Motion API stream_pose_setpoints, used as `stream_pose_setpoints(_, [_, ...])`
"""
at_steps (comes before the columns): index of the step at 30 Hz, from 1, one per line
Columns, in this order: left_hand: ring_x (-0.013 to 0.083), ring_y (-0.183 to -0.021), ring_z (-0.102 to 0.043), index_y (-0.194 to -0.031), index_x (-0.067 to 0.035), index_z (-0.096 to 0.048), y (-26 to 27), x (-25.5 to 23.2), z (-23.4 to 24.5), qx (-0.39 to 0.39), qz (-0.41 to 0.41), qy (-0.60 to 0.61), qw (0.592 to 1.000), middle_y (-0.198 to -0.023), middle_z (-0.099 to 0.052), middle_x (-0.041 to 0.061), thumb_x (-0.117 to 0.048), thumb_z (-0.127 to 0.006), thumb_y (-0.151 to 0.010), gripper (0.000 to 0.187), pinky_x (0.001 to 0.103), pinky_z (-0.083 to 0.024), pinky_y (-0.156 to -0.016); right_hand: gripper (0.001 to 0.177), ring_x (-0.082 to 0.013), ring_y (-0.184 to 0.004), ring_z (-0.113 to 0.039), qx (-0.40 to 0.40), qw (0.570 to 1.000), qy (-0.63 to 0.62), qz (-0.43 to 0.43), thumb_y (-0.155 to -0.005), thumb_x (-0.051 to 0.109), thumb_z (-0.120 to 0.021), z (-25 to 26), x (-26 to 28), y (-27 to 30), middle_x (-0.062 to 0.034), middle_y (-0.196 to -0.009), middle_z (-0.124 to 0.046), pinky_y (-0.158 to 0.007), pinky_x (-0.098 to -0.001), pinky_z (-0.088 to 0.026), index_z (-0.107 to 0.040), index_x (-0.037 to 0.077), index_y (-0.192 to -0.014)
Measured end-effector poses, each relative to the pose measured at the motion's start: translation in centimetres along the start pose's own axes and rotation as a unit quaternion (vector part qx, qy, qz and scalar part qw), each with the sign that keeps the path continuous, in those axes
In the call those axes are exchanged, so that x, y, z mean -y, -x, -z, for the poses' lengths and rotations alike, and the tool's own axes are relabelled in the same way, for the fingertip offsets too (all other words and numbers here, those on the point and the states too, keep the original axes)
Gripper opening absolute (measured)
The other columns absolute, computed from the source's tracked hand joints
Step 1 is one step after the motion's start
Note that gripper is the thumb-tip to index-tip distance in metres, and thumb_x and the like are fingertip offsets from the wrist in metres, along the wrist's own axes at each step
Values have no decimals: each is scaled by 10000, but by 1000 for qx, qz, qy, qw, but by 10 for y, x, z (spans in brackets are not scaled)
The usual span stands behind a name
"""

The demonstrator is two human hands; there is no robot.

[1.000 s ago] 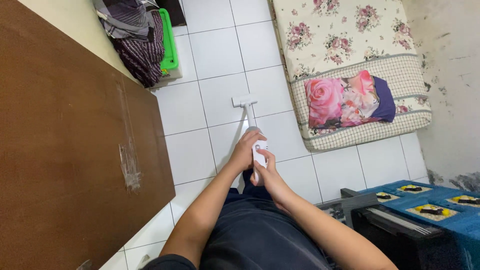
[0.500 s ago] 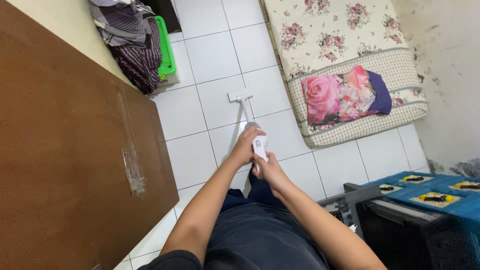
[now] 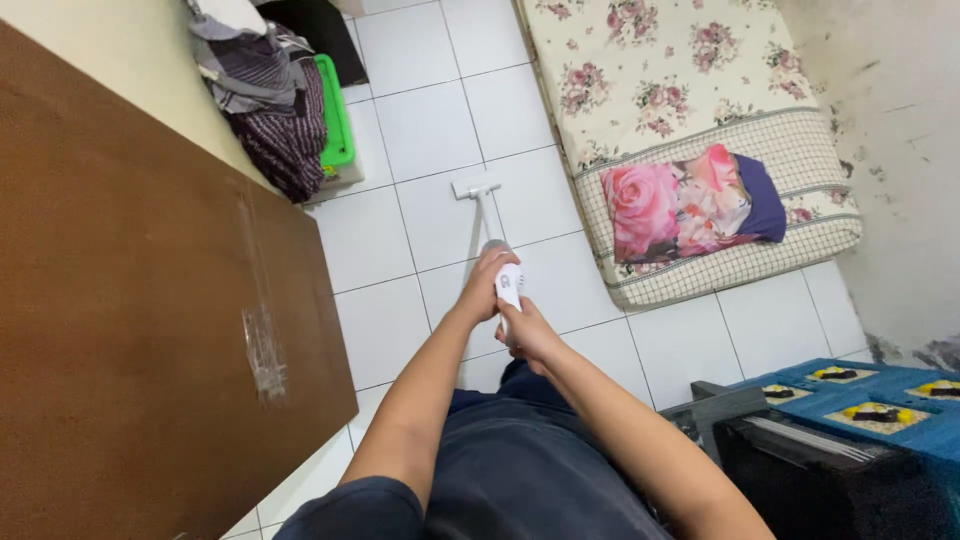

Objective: The person uses a handheld stick vacuum to clean a tiled floor in a cluttered room. They move the vacuum back and forth across the floor, navigating around furniture and items on the floor.

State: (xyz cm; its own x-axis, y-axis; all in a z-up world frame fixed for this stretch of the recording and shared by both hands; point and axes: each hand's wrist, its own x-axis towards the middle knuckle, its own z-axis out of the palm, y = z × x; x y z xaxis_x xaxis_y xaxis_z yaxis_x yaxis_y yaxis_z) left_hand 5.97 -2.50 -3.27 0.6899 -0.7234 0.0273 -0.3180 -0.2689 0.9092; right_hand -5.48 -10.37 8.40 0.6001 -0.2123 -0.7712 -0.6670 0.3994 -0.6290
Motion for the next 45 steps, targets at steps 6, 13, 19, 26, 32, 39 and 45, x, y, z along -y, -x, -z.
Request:
stream_pose_setpoints(6, [325, -1302, -525, -1160, -269, -641, -22, -22, -24, -1, -24, -15, 1000, -1235, -617, 40, 50, -768, -655, 611, 418, -412, -1130, 595, -160, -616, -587, -3, 1000, 7, -22, -1026, 431, -508, 33, 26, 20, -75, -649, -568, -492, -257, -417, -371, 31, -1445])
stream_pose_setpoints(13, [370, -1258, -540, -1132, -196, -674, -24, -46, -75, 1, -75, 7, 997, -1146, -625, 110, -34, -823, -638, 541, 486, -368, -1168, 573, -157, -581, -545, 13, 999, -22, -40, -1033, 393, -504, 82, 48, 62, -65, -625, -534, -473, -263, -443, -367, 3, -1429])
stream_pose_setpoints(19, [384, -1216, -549, -1142, -173, -678, -68, -25, -87, -38, -103, 9, 994, -1128, -624, 120, 11, -807, -664, 528, 481, -381, -1141, 507, -135, -585, -529, 9, 999, -34, 6, -1049, 365, -477, 99, 53, 22, -38, -633, -495, -444, -220, -395, -422, -24, -1370])
stream_pose_setpoints(26, [401, -1276, -529, -1152, -233, -674, -88, -7, -95, -18, -40, -13, 999, -1247, -623, 107, -109, -839, -658, 535, 519, -354, -1160, 491, -148, -531, -491, 24, 1000, -17, 8, -1042, 394, -490, 111, 60, 1, -51, -602, -508, -428, -243, -401, -419, 24, -1358])
stream_pose_setpoints(32, [394, -1320, -488, -1194, -239, -679, -57, -47, -114, 22, -39, 25, 999, -1267, -603, 120, -277, -898, -615, 621, 515, -329, -1170, 528, -146, -586, -549, 50, 998, -2, -37, -1038, 367, -486, 126, 83, 67, -61, -646, -547, -474, -239, -470, -371, 11, -1410])
stream_pose_setpoints(39, [417, -1385, -440, -1219, -201, -660, -56, -42, -113, 0, 7, 45, 999, -1374, -566, 153, -54, -872, -639, 635, 517, -282, -1212, 549, -144, -625, -591, 64, 998, 10, -17, -1039, 366, -502, 131, 64, 36, -54, -689, -566, -473, -244, -494, -355, 8, -1427])
stream_pose_setpoints(45, [463, -1391, -424, -1191, -202, -646, -82, 0, -99, -14, 28, 19, 999, -1414, -543, 187, -200, -899, -635, 611, 526, -259, -1230, 580, -149, -614, -561, 52, 998, 24, -2, -1049, 401, -476, 115, 57, -14, -34, -668, -540, -496, -249, -449, -292, 39, -1463])
